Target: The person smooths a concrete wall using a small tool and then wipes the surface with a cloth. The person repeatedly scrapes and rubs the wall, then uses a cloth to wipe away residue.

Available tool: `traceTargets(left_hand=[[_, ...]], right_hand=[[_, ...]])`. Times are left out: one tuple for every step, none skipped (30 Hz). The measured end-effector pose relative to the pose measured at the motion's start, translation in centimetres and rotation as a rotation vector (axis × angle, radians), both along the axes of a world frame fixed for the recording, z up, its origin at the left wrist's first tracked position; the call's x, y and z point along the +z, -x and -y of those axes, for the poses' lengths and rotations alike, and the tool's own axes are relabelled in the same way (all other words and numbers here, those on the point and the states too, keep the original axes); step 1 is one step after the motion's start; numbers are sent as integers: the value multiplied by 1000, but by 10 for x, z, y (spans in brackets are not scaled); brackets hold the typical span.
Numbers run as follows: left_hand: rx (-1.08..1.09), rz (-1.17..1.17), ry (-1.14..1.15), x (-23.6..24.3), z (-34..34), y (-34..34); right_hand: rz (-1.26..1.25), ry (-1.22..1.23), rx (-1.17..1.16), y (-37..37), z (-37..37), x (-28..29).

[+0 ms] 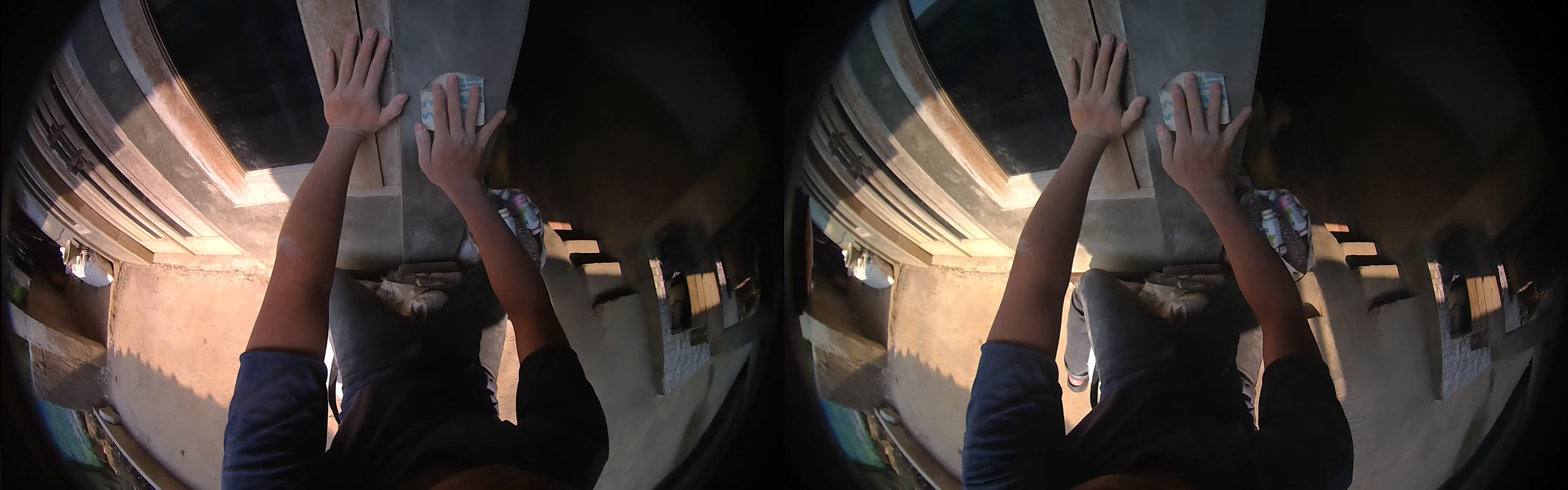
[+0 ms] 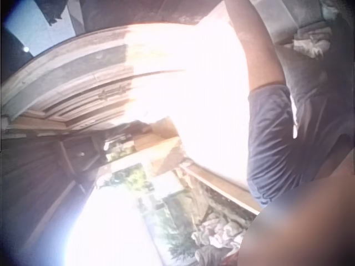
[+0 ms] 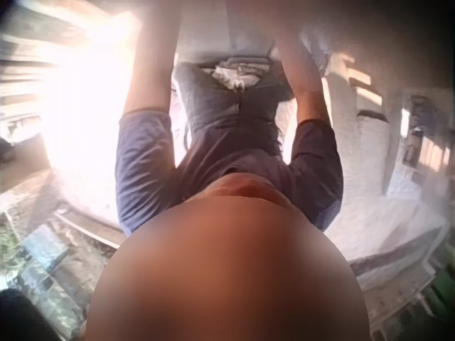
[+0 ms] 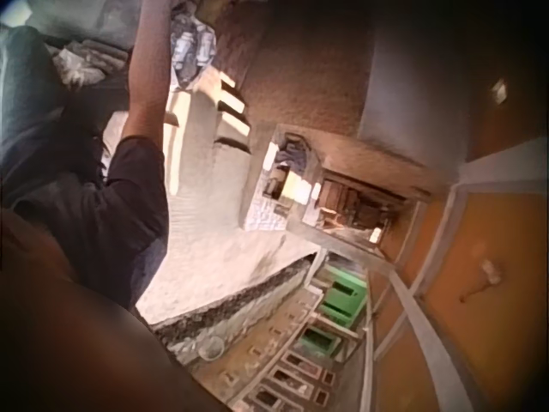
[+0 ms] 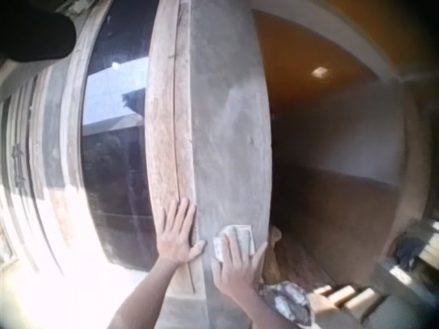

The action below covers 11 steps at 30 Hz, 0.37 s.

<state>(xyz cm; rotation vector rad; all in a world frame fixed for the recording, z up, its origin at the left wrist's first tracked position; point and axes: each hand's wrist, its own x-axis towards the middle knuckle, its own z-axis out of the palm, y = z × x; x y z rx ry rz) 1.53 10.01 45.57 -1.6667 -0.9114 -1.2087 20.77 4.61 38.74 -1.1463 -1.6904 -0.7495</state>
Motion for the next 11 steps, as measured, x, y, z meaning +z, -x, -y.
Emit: traceTargets(left_hand=[[-10, -2, -1, 0, 0, -1], [-13, -2, -2, 0, 0, -2], [-13, 2, -1, 0, 0, -1], [-5, -6, 3, 0, 1, 0], [6, -7, 6, 0, 1, 0], [17, -7, 7, 0, 0, -1], [16, -4, 18, 0, 0, 0], [19, -3, 27, -2, 0, 0], [23, 0, 35, -3, 0, 0], [29, 7, 43, -3, -2, 1], [22, 5, 72, -3, -3, 2]], right_hand=[[-6, -43, 11, 1, -5, 16], [8, -77, 6, 2, -5, 24], [-4, -59, 29, 3, -1, 22], [6, -36, 38, 2, 3, 17], [40, -14, 27, 1, 3, 10], [47, 12, 48, 0, 5, -3], [75, 44, 48, 1, 9, -22], [102, 82, 49, 2, 13, -42], [133, 111, 26, 1, 12, -59], [164, 136, 2, -2, 10, -75], [198, 172, -33, -5, 6, -89]])
